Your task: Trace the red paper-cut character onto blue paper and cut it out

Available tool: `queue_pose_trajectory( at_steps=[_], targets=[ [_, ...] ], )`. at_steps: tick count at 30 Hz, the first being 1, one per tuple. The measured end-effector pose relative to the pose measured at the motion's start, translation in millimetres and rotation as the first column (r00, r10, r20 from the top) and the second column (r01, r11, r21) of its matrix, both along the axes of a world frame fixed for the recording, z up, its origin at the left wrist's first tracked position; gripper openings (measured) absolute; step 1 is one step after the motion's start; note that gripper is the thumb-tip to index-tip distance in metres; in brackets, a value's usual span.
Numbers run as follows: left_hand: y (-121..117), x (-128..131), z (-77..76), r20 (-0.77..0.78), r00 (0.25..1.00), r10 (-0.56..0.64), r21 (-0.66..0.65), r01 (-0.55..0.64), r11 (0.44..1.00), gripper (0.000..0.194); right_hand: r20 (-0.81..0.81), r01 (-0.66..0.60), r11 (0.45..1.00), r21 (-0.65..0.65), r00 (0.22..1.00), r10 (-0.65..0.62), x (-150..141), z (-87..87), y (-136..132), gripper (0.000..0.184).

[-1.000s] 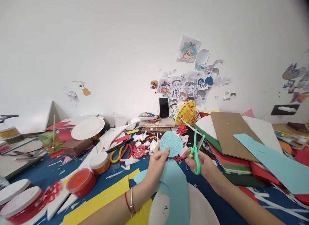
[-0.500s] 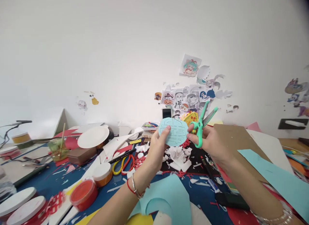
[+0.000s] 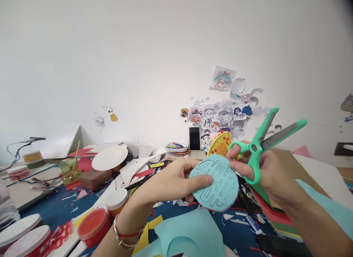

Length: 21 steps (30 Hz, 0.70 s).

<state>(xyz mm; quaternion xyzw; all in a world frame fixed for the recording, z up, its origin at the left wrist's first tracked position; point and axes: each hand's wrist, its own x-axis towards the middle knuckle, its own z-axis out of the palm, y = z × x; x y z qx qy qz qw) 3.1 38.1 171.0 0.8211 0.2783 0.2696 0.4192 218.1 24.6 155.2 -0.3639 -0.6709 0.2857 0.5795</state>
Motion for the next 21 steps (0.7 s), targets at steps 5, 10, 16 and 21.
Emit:
queue_pose_trajectory(
  at_steps=[5, 10, 16, 21],
  targets=[
    [-2, 10, -2.2, 0.166, 0.983, 0.076, 0.064, -0.087, 0.994, 0.017, -0.066, 0.009, 1.0, 0.016, 0.998, -0.008, -2, -3.3, -4, 0.018],
    [2, 14, 0.1, 0.482, 0.845, 0.232, 0.022, -0.276, 0.961, 0.02, -0.141, 0.064, 0.998, -0.014, 0.988, -0.065, -15, -5.2, -6, 0.023],
    [-1, 6, 6.1, 0.353, 0.904, 0.242, 0.048, -0.276, 0.96, 0.005, -0.06, -0.09, 0.981, -0.174, 0.995, 0.08, -23, -6.7, -10, 0.028],
    [-6, 9, 5.5, 0.381, 0.904, 0.196, 0.123, -0.259, 0.958, 0.016, -0.314, -0.059, 0.991, -0.118, 0.949, 0.019, -37, -14.7, -11, 0.03]
  ],
)
